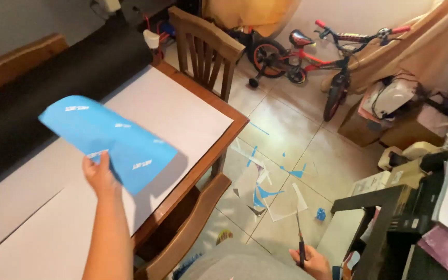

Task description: The person uses scissors to cut a long strip from a roll of white material and then trims the edges of a blue sheet on a table.

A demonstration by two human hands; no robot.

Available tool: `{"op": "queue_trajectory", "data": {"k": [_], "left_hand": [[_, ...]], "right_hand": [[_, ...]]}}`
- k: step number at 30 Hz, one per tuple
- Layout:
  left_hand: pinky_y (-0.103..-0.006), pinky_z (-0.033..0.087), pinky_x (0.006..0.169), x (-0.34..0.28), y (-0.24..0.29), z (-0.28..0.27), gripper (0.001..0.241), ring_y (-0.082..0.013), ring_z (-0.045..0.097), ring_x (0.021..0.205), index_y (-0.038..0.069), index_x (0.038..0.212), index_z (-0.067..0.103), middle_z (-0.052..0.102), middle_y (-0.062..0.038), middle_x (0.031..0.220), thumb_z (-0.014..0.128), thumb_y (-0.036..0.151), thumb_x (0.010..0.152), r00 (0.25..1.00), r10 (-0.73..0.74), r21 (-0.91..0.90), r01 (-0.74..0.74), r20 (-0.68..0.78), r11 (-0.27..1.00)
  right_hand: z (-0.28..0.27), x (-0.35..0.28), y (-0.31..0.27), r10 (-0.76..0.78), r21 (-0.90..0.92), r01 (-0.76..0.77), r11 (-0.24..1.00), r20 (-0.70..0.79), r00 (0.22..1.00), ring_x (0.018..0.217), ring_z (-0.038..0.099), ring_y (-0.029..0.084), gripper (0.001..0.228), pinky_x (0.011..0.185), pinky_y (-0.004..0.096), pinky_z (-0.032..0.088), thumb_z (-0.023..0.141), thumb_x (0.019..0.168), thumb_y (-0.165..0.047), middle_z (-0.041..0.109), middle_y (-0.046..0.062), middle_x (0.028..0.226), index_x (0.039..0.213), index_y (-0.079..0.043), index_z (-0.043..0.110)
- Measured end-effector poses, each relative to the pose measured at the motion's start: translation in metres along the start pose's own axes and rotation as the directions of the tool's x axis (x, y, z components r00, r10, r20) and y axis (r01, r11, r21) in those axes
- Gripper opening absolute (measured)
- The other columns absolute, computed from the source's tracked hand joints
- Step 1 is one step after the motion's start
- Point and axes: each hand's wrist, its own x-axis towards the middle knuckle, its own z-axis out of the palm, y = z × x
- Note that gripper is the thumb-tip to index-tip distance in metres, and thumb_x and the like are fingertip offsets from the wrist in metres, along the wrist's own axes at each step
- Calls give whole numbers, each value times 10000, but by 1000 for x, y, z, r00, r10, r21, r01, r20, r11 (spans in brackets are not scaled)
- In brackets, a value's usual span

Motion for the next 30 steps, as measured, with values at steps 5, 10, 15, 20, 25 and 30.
{"op": "queue_trajectory", "data": {"k": [5, 10, 15, 20, 25, 30], "left_hand": [[-428, 537, 952, 14, -138, 71, 393, -236, 650, 1070, 83, 1279, 593, 680, -113, 1170, 759, 157, 931, 940, -288, 104, 310, -182, 945], [-338, 500, 908, 3, -206, 98, 277, -204, 654, 982, 86, 1065, 664, 706, -58, 1047, 741, 229, 841, 851, -301, 520, 507, -431, 688], [-395, 495, 800, 7, -179, 147, 173, -244, 635, 866, 115, 962, 615, 651, -59, 938, 663, 280, 947, 825, -286, 699, 566, -488, 437], [-444, 412, 1119, 18, -193, 188, 650, -339, 502, 1358, 52, 1518, 451, 510, -139, 1500, 651, 329, 965, 764, -311, 671, 646, -566, 365], [-443, 378, 1165, 19, -202, 225, 672, -337, 452, 1422, 53, 1548, 412, 461, -139, 1566, 627, 343, 981, 742, -317, 665, 670, -590, 331], [-440, 538, 810, 21, -193, 246, 469, -286, 673, 974, 148, 1338, 548, 688, -29, 1062, 665, 365, 939, 731, -231, 691, 682, -642, 240]], "right_hand": [[-70, 124, -13, -92, 127, 129, 983, -263, 960, 915, 716, 12, 249, 832, 182, 461, 863, 779, -413, 857, -95, 897, 969, -251, 847], [-160, 292, 59, -114, -282, 56, 958, -193, 975, 1039, 736, -26, 471, 808, 188, 514, 702, 743, -574, 815, -207, 1124, 1210, -518, 712], [-304, 264, -127, -213, -327, 164, 931, -118, 970, 955, 768, 142, 507, 874, 265, 504, 708, 745, -671, 836, -5, 921, 906, -208, 837], [-371, 274, -292, -525, -319, 495, 808, -9, 851, 708, 711, 118, 347, 717, 276, 503, 734, 801, -521, 807, -3, 653, 808, -175, 757], [-370, 278, -442, -655, -373, 654, 657, 147, 742, 661, 630, 145, 364, 698, 289, 471, 743, 818, -496, 718, -8, 638, 778, -136, 707], [-318, 300, -558, -827, -97, 888, 450, 330, 455, 628, 513, 102, 278, 637, 268, 463, 873, 765, -348, 644, 1, 624, 792, -114, 725]]}}
